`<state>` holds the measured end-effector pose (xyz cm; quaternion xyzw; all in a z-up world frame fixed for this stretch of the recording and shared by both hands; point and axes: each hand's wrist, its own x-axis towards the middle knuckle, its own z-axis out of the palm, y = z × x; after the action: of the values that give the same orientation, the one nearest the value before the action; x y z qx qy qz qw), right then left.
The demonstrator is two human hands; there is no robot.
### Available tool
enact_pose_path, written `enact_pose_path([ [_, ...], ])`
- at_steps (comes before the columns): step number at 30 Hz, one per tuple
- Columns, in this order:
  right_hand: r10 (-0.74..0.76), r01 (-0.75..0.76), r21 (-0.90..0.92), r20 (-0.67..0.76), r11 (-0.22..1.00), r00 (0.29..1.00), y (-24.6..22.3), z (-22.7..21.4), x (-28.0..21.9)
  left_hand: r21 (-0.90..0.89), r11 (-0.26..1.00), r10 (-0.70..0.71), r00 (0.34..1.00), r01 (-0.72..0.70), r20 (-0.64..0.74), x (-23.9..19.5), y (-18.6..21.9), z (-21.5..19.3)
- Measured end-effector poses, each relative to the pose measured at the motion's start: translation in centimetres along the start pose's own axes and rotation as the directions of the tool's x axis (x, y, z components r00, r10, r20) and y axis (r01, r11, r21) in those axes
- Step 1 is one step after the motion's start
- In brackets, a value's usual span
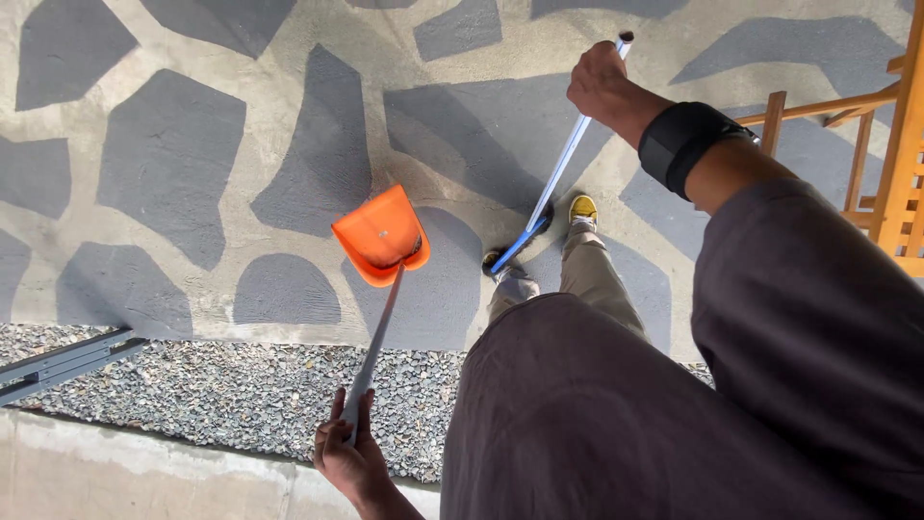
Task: The person sweeps debris on a patterned concrete floor into an orange dustpan using a blue broom. They move around a patio area with stacked chairs and a wooden table, repeatedly sweeping and collecting dirt into the dustpan.
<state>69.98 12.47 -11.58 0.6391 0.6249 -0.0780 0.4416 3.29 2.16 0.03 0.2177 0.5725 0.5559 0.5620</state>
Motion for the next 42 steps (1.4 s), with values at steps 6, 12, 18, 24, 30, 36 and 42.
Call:
enact_pose_path([
  [6,0.059,-0.069,-0.048,-0.175,0.997,0.983,0.6,-3.2,3.0,0.031,0.999,-0.026,0.992,0.031,-0.123,-1.8,-0.5,-2.9],
  [12,0.157,-0.139,0.079,-0.334,0.987,0.929,0.5,-0.1,4.3,0.100,0.994,-0.035,0.981,0.055,-0.192,-1.1,-0.7,-3.3],
  [18,0.199,-0.116,0.295,-0.269,0.948,0.942,-0.2,4.7,-1.1,0.301,0.950,-0.063,0.994,0.088,-0.093,2.0,-2.3,-2.5],
  [24,0.246,-0.245,0.368,0.043,0.897,0.968,0.6,5.3,-10.0,0.572,0.813,-0.165,0.985,0.107,0.051,5.1,-2.1,4.3],
  [30,0.330,-0.315,0.321,0.008,0.893,0.944,3.3,8.4,-12.8,0.710,0.679,-0.294,0.955,0.187,0.029,7.2,-3.7,14.1],
  [36,0.343,-0.279,0.293,-0.196,0.915,0.919,6.6,8.6,-9.0,0.796,0.599,-0.364,0.916,0.089,0.171,8.5,-9.5,23.7],
  [42,0.242,-0.172,0.229,-0.325,0.958,0.914,9.8,8.4,-4.2,0.782,0.606,-0.394,0.909,0.146,0.136,4.2,-14.3,30.9],
])
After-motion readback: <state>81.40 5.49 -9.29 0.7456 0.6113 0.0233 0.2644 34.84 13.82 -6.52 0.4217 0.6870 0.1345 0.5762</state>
